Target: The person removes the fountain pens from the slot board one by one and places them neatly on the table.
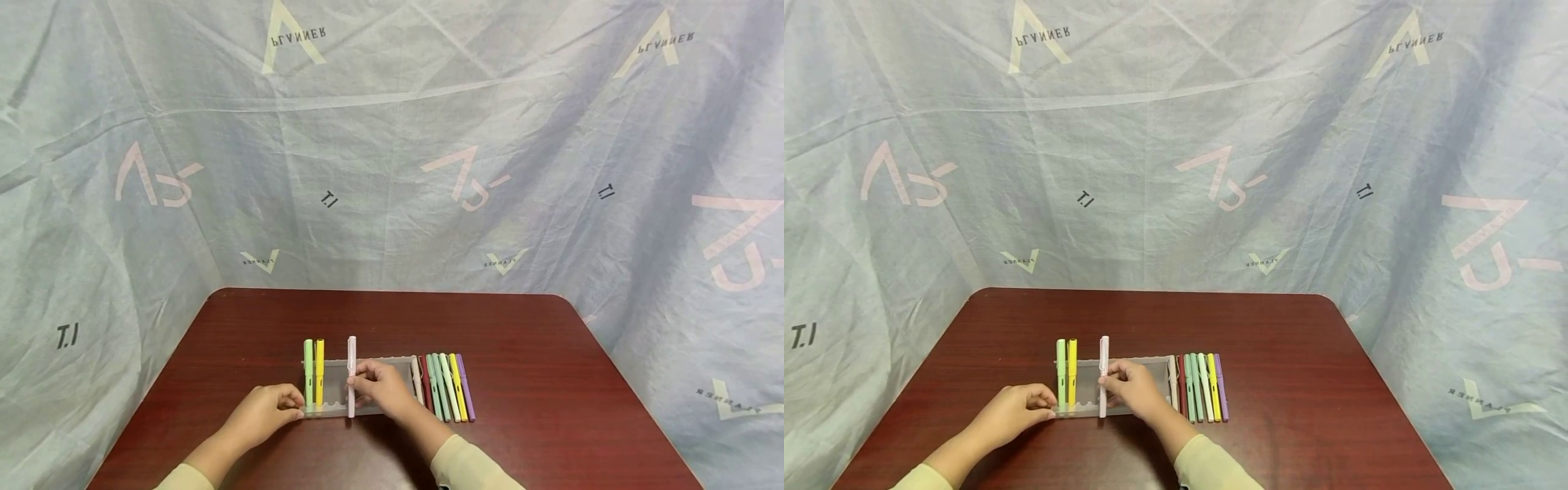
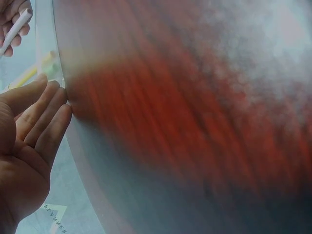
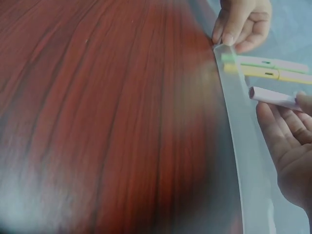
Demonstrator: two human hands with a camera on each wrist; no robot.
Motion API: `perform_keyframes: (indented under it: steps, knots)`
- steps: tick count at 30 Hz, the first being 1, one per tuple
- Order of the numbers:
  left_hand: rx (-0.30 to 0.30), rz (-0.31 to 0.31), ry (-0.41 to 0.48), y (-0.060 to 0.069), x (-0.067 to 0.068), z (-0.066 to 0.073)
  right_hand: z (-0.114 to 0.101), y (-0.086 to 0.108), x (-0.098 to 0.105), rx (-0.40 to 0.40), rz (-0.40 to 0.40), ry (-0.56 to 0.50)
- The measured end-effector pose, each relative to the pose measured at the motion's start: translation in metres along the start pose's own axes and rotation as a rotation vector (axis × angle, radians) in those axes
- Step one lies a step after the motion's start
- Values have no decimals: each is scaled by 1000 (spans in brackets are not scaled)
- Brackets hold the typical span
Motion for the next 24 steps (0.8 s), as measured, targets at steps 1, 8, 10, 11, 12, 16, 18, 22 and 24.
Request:
perform_keyframes:
  steps: [1, 8, 10, 11, 12, 16, 18, 22, 24]
  knots:
    - [-1, 0, -3, 0, 0, 0, 1, 0, 2, -4, 2, 2]
    - [-10, 1, 1, 0, -1, -1, 3, 4, 20, -19, 2, 10]
    - [-6, 0, -5, -1, -1, -2, 4, 4, 25, -17, 5, 9]
    - [-3, -1, -6, -1, -2, -1, 4, 4, 27, -19, 7, 9]
    - [1, -2, -6, -1, -2, -1, 5, 4, 29, -19, 9, 10]
    - [0, -5, -9, -1, -2, -2, 4, 5, 38, -18, 22, 24]
    - [-5, -4, -8, -1, -2, -2, 3, 7, 42, -15, 29, 31]
    - [-2, -3, -10, -2, -2, -2, 3, 10, 50, -11, 39, 42]
    - [3, -5, -11, -2, -2, -2, 3, 11, 55, -11, 43, 46]
Point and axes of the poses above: each hand's wrist, its own y-axis away from the middle knuckle, its own x-axis out of the back of the hand, z = x × y, the point moved 2 cm from there along -y, towards the middle knuckle, and after that the axes turned 15 degrees about z, right-handed, at the moved point
